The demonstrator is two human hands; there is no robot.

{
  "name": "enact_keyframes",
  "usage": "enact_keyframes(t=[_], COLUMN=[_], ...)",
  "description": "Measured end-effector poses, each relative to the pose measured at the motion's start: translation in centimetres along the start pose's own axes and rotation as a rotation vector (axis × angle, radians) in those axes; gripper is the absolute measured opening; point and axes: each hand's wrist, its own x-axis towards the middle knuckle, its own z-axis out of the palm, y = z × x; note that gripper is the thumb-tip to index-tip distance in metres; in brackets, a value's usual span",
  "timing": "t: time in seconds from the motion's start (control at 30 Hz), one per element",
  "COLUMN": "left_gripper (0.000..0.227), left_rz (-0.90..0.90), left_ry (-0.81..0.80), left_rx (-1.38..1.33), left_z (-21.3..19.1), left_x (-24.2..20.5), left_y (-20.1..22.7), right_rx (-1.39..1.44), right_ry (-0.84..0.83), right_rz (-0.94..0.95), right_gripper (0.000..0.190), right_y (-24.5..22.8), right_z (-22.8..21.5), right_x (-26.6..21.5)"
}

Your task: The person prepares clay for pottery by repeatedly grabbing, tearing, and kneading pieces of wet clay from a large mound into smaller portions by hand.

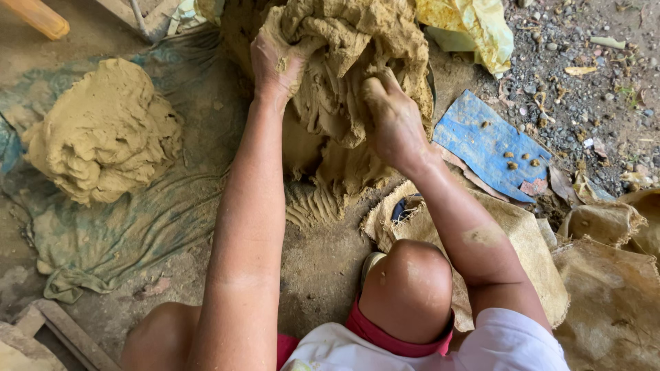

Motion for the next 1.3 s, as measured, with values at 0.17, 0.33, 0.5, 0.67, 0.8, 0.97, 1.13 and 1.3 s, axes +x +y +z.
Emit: enact_keyframes(t=[0.17,0.33,0.5,0.67,0.8,0.97,1.13,1.3], left_gripper=[0.081,0.080,0.062,0.061,0.063,0.068,0.073,0.082], left_rz=[0.003,0.100,0.053,0.099,0.005,0.036,-0.113,0.167], left_ry=[0.005,0.071,0.007,-0.018,-0.047,0.010,0.010,0.022], left_rx=[0.036,0.075,0.017,-0.003,-0.041,-0.067,0.045,-0.005], left_z=[-0.1,0.1,0.0,-0.4,-0.5,-0.3,0.0,-0.2], left_x=[-0.2,-0.2,0.0,-0.8,-0.3,0.0,0.4,-0.1], left_y=[-3.2,-6.1,-4.1,-0.3,0.0,-6.2,-8.3,-6.9], right_rx=[0.008,-0.054,0.036,-0.018,0.227,0.787,0.834,0.417], right_ry=[-0.405,-0.689,-0.498,-0.657,-0.603,-0.405,-0.025,-0.083], right_rz=[0.505,0.378,0.055,0.164,-0.146,0.611,0.857,0.859], right_gripper=[0.044,0.040,0.072,0.051,0.025,0.013,0.009,0.016], right_y=[-0.7,1.3,6.1,4.3,0.4,6.3,26.8,40.8], right_z=[2.9,4.7,7.1,5.7,-2.1,-9.7,-15.2,-13.3], right_x=[1.2,4.0,4.0,5.7,1.7,-6.1,-16.2,-22.3])
